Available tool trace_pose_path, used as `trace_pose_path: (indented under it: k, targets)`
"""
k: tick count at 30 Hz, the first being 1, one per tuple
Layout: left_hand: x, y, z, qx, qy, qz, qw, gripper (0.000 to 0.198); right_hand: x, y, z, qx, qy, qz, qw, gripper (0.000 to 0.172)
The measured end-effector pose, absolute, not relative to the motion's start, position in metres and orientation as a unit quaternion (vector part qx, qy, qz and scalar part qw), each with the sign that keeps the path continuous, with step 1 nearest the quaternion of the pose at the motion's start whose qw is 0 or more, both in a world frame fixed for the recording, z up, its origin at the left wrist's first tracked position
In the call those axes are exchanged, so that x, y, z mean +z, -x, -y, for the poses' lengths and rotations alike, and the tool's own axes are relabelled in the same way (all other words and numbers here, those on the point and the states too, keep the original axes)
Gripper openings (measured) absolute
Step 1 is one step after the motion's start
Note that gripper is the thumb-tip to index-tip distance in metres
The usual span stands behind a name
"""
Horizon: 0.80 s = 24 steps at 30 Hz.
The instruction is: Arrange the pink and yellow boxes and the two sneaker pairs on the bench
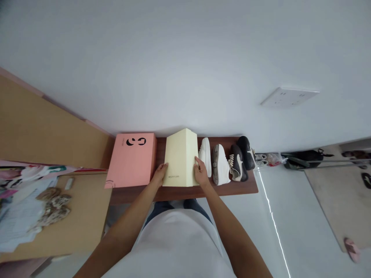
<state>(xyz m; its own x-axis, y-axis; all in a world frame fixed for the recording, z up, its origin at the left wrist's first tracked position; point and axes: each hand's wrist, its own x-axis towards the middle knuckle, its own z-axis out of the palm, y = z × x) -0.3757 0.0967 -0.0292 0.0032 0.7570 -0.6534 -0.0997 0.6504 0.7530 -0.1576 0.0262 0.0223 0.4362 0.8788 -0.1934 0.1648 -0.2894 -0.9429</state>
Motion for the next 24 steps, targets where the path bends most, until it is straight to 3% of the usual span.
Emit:
trace_pose_path:
  k: [4,10,17,24]
  targets:
    - [-0.012,0.378,-0.087,0.348,-0.279,-0.638,0.628,0.039,0.030,0.152,-0.027,0.384,0.711,0.381,0.449,0.069]
    - [0.006,0.387,-0.086,0.339,-0.346,-0.701,0.523,0.041,0.040,0.156,-0.043,0.530,0.624,0.392,0.420,0.061]
    - [0.004,0.395,-0.098,0.305,-0.402,-0.721,0.475,0.044,0.007,0.169,-0.051,0.607,0.613,0.275,0.425,0.048]
    - [-0.004,0.393,-0.101,0.283,-0.424,-0.728,0.459,0.045,-0.014,0.170,-0.054,0.607,0.620,0.252,0.428,0.041]
